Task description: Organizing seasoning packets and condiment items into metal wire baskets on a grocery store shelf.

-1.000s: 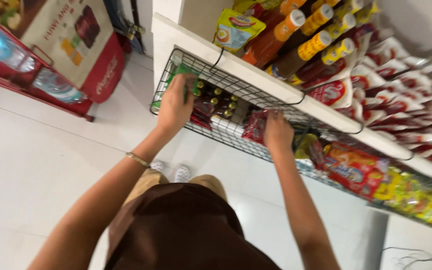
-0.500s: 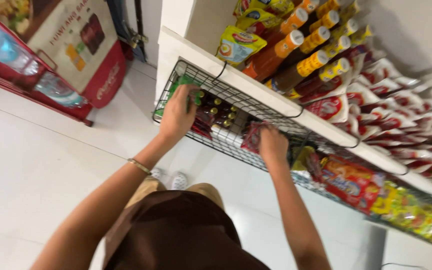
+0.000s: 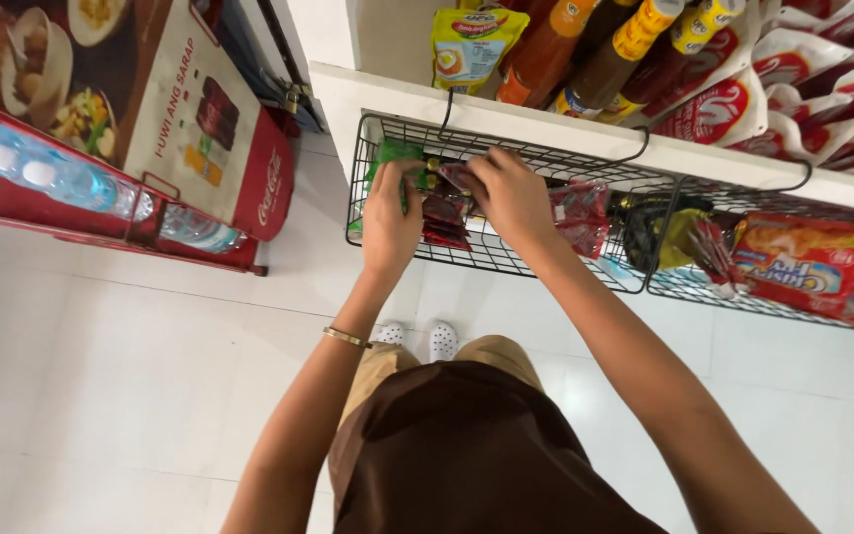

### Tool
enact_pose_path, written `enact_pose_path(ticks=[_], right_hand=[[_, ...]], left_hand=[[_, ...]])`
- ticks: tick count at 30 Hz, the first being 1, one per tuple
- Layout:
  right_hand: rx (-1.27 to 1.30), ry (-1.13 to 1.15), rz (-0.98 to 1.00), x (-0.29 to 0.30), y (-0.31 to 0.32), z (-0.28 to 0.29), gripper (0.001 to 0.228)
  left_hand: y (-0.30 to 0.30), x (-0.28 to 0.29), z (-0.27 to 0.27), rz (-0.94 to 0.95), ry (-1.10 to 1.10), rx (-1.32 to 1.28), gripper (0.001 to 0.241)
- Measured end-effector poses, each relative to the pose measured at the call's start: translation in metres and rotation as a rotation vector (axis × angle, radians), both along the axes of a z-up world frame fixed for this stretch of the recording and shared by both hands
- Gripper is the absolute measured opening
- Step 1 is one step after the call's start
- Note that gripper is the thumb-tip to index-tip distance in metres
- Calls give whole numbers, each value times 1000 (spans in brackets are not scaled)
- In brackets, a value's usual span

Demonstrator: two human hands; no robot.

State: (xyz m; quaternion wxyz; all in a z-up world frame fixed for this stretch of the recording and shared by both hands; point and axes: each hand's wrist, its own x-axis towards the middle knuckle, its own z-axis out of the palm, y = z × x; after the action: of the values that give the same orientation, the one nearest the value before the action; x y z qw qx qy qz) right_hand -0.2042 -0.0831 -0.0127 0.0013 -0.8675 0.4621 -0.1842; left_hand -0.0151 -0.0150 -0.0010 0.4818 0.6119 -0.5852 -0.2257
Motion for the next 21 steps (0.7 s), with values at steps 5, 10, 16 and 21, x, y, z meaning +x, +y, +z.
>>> enact_pose_path(ticks=[5, 10, 16, 21], right_hand=[[-125, 179, 38, 12, -4, -42, 14], [187, 89, 192, 25, 9, -8, 25], [19, 123, 248, 22, 8, -13, 4], [389, 53, 206, 23, 18, 26, 16]], left_hand=[[2, 0, 1, -3, -19, 14, 26], [1, -2, 1, 0, -31, 12, 25], [1, -2, 0, -27, -27, 17, 26], [5, -1, 10, -129, -102, 69, 26]])
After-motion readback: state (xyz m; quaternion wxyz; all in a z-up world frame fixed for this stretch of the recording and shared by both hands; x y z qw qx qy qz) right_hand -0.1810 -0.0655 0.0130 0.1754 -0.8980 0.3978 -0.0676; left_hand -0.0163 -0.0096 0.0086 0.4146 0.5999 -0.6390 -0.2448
